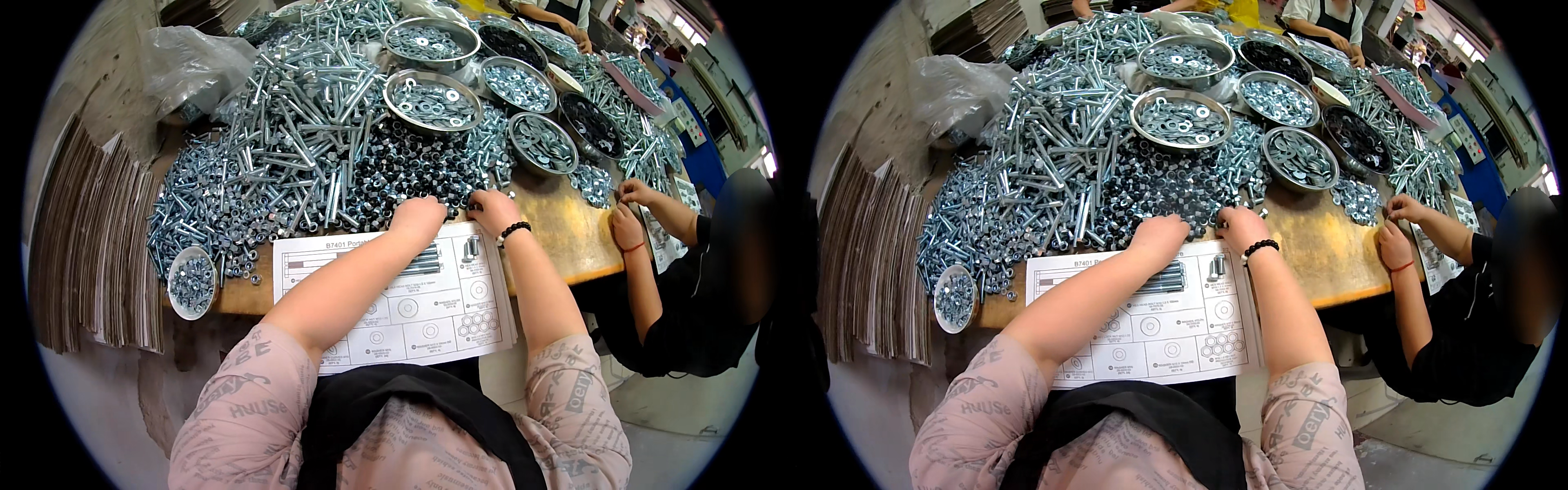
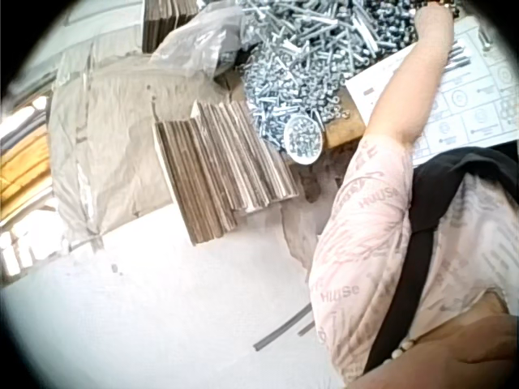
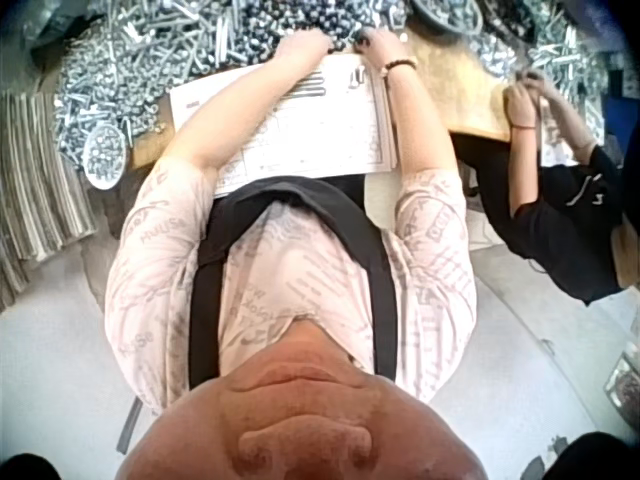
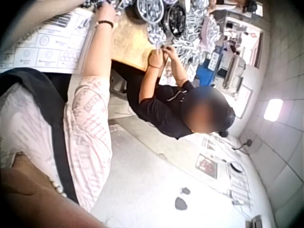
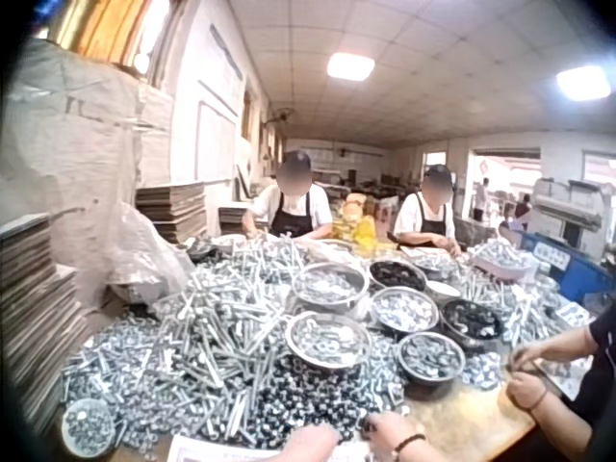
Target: The person sorts metal fasteners from a large pile on a table and places them onto a printed layout sheet. They pick bolts, nuts, and washers from the bulk pile and arrange them in designated spots on the sheet, occasionally adjusting the sheet or reaching into bowls of sorted parts.
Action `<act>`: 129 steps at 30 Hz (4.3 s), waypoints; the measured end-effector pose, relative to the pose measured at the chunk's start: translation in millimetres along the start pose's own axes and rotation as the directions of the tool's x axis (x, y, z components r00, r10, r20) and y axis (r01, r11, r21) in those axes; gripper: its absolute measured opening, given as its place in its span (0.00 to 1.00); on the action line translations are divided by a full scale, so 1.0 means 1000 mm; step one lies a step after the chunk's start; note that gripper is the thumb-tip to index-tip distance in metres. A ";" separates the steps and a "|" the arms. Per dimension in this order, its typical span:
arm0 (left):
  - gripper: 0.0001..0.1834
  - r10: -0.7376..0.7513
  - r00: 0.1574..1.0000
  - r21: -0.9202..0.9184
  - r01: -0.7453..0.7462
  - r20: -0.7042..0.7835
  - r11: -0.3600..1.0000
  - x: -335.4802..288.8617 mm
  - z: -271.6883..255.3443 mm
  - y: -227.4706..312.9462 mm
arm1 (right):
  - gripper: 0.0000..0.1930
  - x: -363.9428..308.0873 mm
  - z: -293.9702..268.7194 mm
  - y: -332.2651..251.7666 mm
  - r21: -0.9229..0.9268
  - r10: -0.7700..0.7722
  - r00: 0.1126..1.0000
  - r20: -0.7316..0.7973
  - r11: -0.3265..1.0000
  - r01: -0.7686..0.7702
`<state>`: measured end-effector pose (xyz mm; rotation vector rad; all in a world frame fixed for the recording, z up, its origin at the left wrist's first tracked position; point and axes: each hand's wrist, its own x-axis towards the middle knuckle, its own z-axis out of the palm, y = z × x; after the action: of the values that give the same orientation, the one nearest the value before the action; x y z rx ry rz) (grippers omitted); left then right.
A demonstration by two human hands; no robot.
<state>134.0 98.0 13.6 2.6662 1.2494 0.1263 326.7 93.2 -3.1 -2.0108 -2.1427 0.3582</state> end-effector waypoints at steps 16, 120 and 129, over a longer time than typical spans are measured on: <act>0.10 0.051 0.992 0.115 -0.064 0.114 0.991 0.012 0.007 -0.018 | 0.09 -0.063 -0.015 0.014 0.665 0.022 0.959 -0.284 0.725 0.181; 0.16 0.246 0.966 -0.586 -0.158 0.074 0.795 -0.097 0.030 0.079 | 0.07 -0.181 -0.010 -0.007 0.481 -0.146 0.989 -0.013 0.867 0.134; 0.15 0.161 0.987 -0.628 -0.110 0.025 0.771 -0.105 0.014 0.065 | 0.08 -0.148 -0.028 0.010 0.503 0.017 0.994 -0.104 0.864 0.037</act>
<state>117.7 -24.9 13.8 2.1385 0.7930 0.3833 355.0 -52.3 25.6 -1.6729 -1.7556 0.7121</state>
